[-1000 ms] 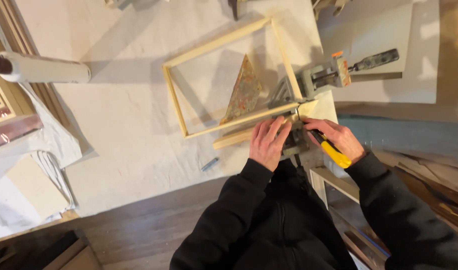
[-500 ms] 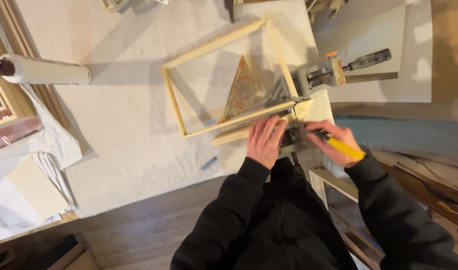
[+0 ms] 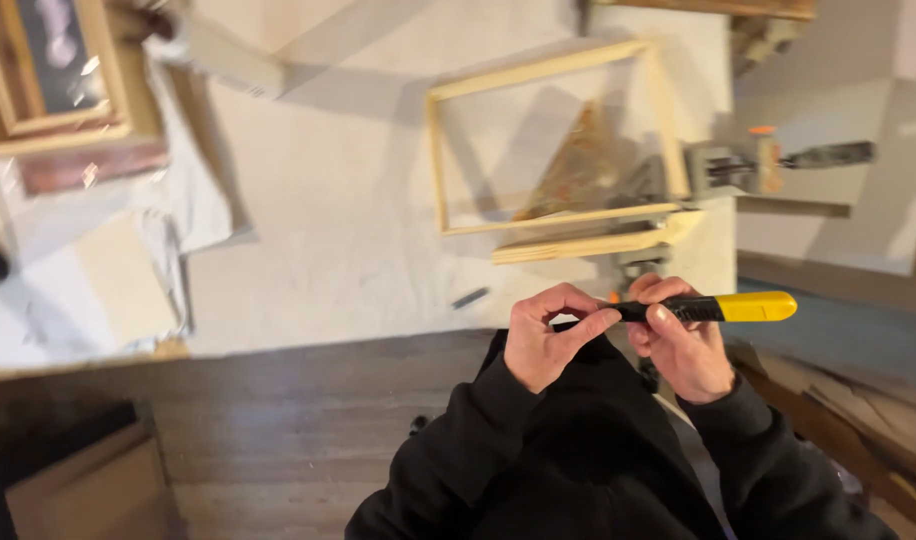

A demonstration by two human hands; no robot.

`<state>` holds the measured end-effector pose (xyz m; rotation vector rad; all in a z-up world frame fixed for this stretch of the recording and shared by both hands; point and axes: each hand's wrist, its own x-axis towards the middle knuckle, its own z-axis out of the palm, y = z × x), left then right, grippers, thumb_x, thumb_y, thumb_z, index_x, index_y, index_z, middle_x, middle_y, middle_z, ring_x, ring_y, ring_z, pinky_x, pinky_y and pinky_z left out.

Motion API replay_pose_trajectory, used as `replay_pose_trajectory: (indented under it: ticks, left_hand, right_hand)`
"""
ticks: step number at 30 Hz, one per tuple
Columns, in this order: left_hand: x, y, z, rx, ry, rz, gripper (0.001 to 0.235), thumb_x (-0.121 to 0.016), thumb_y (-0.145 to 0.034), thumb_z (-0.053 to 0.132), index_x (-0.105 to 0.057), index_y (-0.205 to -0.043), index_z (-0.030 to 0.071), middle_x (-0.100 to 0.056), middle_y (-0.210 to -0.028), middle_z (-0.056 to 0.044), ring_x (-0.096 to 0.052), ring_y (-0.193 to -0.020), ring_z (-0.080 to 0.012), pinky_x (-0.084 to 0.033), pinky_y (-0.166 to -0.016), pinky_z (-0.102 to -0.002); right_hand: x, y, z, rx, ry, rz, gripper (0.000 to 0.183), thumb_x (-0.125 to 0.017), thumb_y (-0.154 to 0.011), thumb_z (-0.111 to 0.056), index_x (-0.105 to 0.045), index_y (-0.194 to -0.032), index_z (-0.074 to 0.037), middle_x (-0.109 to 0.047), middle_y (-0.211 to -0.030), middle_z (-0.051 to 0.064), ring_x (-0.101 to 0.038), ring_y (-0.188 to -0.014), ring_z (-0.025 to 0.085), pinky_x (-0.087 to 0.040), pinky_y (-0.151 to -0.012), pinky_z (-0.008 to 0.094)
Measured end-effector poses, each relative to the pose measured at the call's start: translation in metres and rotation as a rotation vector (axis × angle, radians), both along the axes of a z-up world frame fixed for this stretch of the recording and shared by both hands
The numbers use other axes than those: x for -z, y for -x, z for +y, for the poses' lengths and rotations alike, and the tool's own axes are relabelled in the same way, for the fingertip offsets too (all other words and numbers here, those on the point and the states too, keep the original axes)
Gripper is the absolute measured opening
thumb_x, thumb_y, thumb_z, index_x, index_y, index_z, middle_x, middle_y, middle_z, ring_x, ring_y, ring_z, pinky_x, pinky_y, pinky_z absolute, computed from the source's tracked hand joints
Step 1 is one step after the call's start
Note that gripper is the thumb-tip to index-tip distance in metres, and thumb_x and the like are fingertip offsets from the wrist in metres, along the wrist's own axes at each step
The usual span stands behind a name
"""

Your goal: The person applies wood glue from a bottle to the mitered end of a wooden frame molding piece, fits the pieces together at the corner, and seats the assembled frame into a corner clamping vise on the workbench. They tighten the vise screwdriver-style handle, tap the frame corner with a hammer, and use a utility knife to trim excess from the joint while holding the frame square.

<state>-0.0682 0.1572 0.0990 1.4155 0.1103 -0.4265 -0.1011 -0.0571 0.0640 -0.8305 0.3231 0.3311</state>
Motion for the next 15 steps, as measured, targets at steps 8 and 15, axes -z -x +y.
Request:
replay_pose_trajectory:
  ticks: [8,15]
  left_hand:
    - [0.010,0.052,0.139,-0.486,0.284,0.054,0.005,-0.068,-0.097,0.000,-0.073,-0.097,-0.002,-0.076,-0.097,-0.007,-0.070,-0.090,-0.0125,-0.057,-0.087,-0.030]
    - [0.084,0.178,0.240,-0.890,0.041,-0.038,0.032,-0.053,-0.113,0.022,-0.055,-0.085,0.005,-0.053,-0.077,-0.001,-0.048,-0.071,-0.0102,-0.042,-0.067,-0.027]
  right_hand:
    - [-0.008,-0.021,0.085,-0.348,-0.001,-0.017,0.009,-0.063,-0.103,-0.006,-0.062,-0.112,-0.004,-0.057,-0.107,0.010,-0.056,-0.079,0.018,-0.045,-0.065,0.031]
    - [-0.040,-0.063,0.211,-0.795,0.696,-0.460,0.024,-0.057,-0.104,-0.010,-0.057,-0.126,-0.003,-0.063,-0.114,0.009,-0.062,-0.100,0.016,-0.052,-0.088,0.033]
